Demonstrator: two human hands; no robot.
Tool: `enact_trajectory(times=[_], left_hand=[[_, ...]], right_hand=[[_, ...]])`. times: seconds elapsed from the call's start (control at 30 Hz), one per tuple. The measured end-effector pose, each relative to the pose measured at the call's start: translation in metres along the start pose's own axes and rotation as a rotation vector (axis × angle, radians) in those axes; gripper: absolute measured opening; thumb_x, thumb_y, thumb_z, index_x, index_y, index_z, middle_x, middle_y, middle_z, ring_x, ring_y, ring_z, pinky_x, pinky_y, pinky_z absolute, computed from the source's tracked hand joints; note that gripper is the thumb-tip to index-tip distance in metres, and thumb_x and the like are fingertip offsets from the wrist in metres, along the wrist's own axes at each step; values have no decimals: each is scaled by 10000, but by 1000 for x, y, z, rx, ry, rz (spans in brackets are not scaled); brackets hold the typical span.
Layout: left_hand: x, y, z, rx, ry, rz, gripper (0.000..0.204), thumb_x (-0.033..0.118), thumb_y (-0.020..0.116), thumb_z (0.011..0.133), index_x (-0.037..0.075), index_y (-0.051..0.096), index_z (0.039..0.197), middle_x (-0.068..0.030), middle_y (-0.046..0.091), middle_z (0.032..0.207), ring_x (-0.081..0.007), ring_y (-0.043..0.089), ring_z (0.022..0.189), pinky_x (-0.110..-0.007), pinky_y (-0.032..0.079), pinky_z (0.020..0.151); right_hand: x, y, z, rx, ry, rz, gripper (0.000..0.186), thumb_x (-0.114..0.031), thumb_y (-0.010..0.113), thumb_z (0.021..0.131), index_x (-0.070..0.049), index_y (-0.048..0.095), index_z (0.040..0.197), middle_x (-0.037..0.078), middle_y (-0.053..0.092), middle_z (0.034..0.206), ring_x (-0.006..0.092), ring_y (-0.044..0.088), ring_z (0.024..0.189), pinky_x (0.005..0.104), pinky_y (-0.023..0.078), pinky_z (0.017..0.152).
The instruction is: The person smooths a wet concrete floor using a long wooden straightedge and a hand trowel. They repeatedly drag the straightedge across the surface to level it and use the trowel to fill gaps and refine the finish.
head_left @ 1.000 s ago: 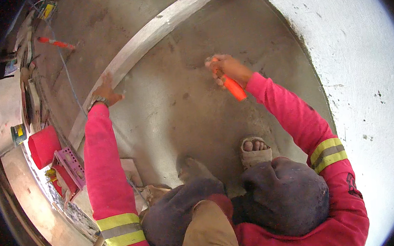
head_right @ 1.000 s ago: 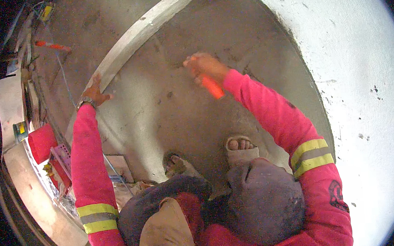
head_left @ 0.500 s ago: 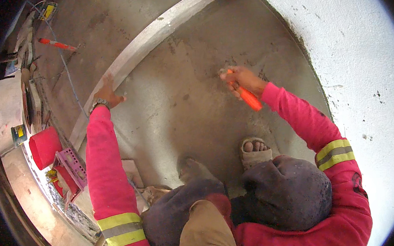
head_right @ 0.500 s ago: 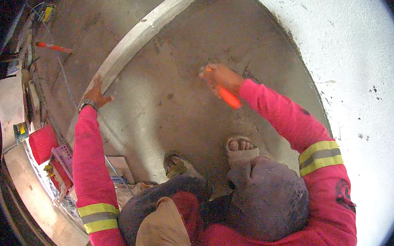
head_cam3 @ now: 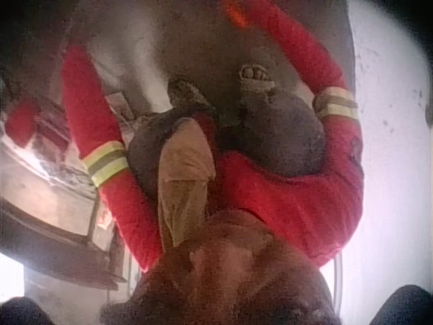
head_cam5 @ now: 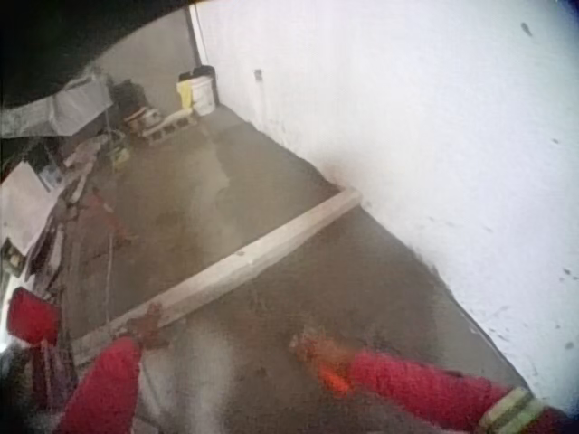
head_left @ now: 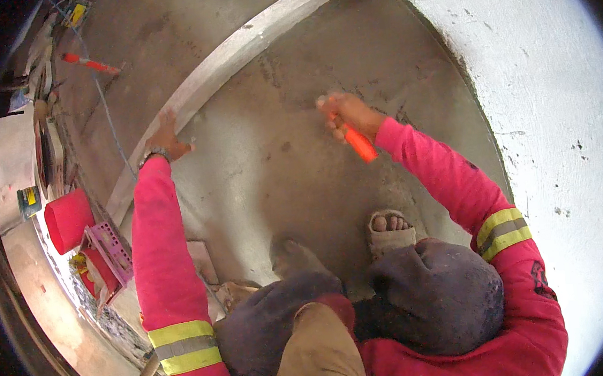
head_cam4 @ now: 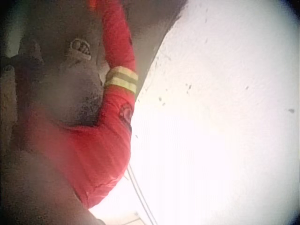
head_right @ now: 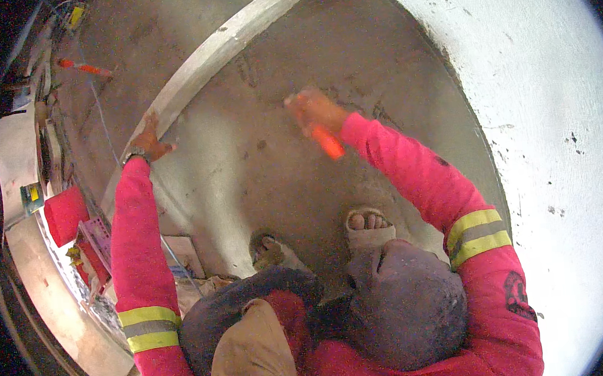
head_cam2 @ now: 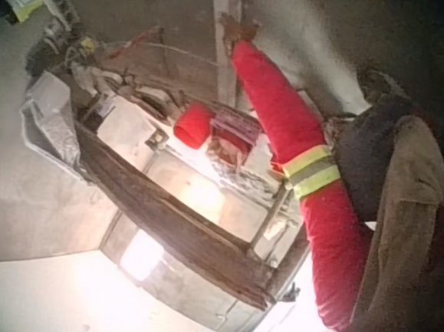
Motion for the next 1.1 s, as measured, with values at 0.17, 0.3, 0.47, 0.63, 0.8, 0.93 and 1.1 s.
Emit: enact_trajectory(times=[0.17,0.3,0.47,0.63,0.8,0.93,1.1], left_hand=[[2,-5,-9,-12,3,-19,1195,451,759,612,168,-59,1435,-89,44,1504,-284,410,1246,-449,388,966],[1,-6,-13,9,-10,-35,1200,445,762,610,170,-65,1434,-90,49,1503,-281,411,1244,-438,386,971],[9,-13,-16,-1,1,-80,1190,436,762,615,162,-54,1436,-93,53,1503,-284,402,1250,-422,374,985],[8,-10,-15,0,-7,-67,1194,431,767,615,162,-57,1436,-95,50,1503,-292,363,1277,-460,350,994],[2,-3,-9,20,2,-105,1214,432,782,595,170,-53,1437,-91,51,1504,-294,356,1282,-481,339,997],[8,-9,-14,13,-34,-33,1220,426,785,590,184,-60,1436,-88,62,1504,-287,358,1281,-499,328,999],[2,-2,-5,38,23,-120,1197,420,780,597,199,-42,1438,-73,104,1500,-275,369,1275,-462,349,995]], right_hand=[[-15,-7,-16,2,-28,-75,230,-313,554,858,-115,455,797,14,469,619,121,449,388,275,374,337],[-7,1,-30,-39,19,-154,246,-318,557,857,-112,444,785,16,460,607,122,446,384,275,374,336],[1,-14,-18,12,-12,-147,246,-321,555,859,-111,436,807,15,454,587,121,440,379,278,371,331],[-6,-14,-14,8,-30,-119,236,-316,561,858,-116,436,844,16,466,586,117,437,376,279,369,329],[1,9,-30,-107,81,-184,232,-328,539,865,-116,446,852,11,463,580,116,443,379,287,382,335],[-9,0,-27,-36,32,143,202,-308,523,869,-115,475,904,17,472,609,118,458,390,292,394,340],[14,24,-33,-145,60,-243,267,-302,554,835,-103,499,1004,68,514,687,171,487,416,316,411,371]])
Point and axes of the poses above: each hand's wrist, its own z-axis towards the middle knuckle, its own y-axis out of the palm, x = y × z, the point moved 9 cm from there along z, towards the middle knuckle
